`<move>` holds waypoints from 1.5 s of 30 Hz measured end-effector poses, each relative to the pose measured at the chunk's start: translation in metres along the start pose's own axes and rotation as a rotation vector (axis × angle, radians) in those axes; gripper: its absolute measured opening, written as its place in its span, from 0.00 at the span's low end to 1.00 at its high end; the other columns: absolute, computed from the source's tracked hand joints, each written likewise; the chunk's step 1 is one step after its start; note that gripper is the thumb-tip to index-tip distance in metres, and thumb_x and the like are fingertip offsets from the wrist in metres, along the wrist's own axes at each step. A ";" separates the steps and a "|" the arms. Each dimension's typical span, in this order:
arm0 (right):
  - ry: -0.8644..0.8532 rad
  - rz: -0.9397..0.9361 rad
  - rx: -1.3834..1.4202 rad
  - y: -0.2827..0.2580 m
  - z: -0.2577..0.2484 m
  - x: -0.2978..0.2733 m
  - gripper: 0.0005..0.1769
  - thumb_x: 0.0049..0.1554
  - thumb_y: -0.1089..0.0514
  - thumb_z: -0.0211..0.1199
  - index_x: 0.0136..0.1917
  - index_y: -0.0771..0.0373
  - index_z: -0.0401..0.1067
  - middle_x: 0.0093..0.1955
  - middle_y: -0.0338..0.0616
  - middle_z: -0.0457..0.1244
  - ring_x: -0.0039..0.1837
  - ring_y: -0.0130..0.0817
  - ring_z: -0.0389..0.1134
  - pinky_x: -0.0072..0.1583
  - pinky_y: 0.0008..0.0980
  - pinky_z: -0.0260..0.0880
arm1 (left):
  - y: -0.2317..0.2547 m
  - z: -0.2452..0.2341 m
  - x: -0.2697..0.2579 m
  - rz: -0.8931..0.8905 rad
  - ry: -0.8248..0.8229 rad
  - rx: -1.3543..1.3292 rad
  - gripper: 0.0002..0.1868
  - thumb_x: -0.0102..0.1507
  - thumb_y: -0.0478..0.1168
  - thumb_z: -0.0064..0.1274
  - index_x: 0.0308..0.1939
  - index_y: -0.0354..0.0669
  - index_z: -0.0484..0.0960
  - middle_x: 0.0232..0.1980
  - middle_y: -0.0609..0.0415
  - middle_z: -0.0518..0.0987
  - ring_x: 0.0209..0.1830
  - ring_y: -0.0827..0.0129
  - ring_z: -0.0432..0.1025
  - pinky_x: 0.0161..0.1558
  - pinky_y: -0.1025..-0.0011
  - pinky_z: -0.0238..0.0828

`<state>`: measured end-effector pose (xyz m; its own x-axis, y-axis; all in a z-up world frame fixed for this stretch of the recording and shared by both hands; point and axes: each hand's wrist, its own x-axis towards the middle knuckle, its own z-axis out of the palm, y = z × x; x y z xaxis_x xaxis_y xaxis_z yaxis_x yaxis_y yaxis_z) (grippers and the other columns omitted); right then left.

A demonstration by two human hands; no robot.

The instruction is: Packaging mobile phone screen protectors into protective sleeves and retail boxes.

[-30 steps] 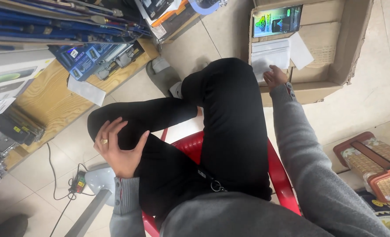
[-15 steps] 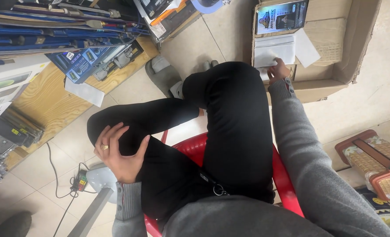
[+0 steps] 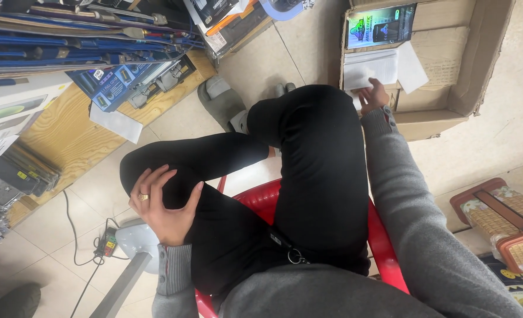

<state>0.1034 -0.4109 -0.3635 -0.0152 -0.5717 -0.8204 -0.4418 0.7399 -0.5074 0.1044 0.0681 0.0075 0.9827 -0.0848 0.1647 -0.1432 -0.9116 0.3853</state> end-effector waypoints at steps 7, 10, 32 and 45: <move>0.027 0.011 -0.060 0.005 0.006 0.030 0.37 0.50 0.53 0.75 0.66 0.72 0.65 0.51 0.52 0.68 0.55 0.45 0.77 0.58 0.42 0.80 | -0.002 0.000 0.000 0.003 -0.022 0.016 0.24 0.54 0.50 0.76 0.48 0.52 0.83 0.56 0.59 0.80 0.65 0.53 0.68 0.62 0.49 0.57; 0.027 0.025 -0.054 -0.003 0.017 0.018 0.39 0.50 0.50 0.74 0.68 0.72 0.64 0.50 0.51 0.67 0.54 0.41 0.76 0.58 0.40 0.78 | -0.003 0.001 0.000 -0.015 -0.008 0.014 0.23 0.54 0.50 0.76 0.47 0.52 0.83 0.56 0.60 0.80 0.64 0.54 0.68 0.63 0.50 0.56; -0.228 -0.003 0.061 -0.013 -0.007 0.059 0.27 0.56 0.59 0.74 0.65 0.65 0.68 0.57 0.57 0.69 0.62 0.56 0.74 0.64 0.54 0.74 | 0.004 -0.002 0.001 -0.002 -0.010 0.010 0.20 0.58 0.53 0.72 0.48 0.52 0.83 0.56 0.59 0.80 0.65 0.55 0.68 0.64 0.51 0.57; -0.627 -0.684 0.028 -0.160 -0.068 -0.276 0.25 0.64 0.54 0.61 0.74 0.47 0.66 0.72 0.39 0.67 0.71 0.37 0.69 0.67 0.40 0.71 | 0.026 -0.030 0.038 0.149 0.150 -0.196 0.11 0.71 0.40 0.49 0.38 0.41 0.82 0.39 0.53 0.84 0.39 0.60 0.78 0.44 0.64 0.70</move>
<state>0.1172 -0.3961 -0.0377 0.7325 -0.5964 -0.3283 -0.1534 0.3253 -0.9331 0.1346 0.0530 0.0516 0.9230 -0.1379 0.3593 -0.3187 -0.7973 0.5126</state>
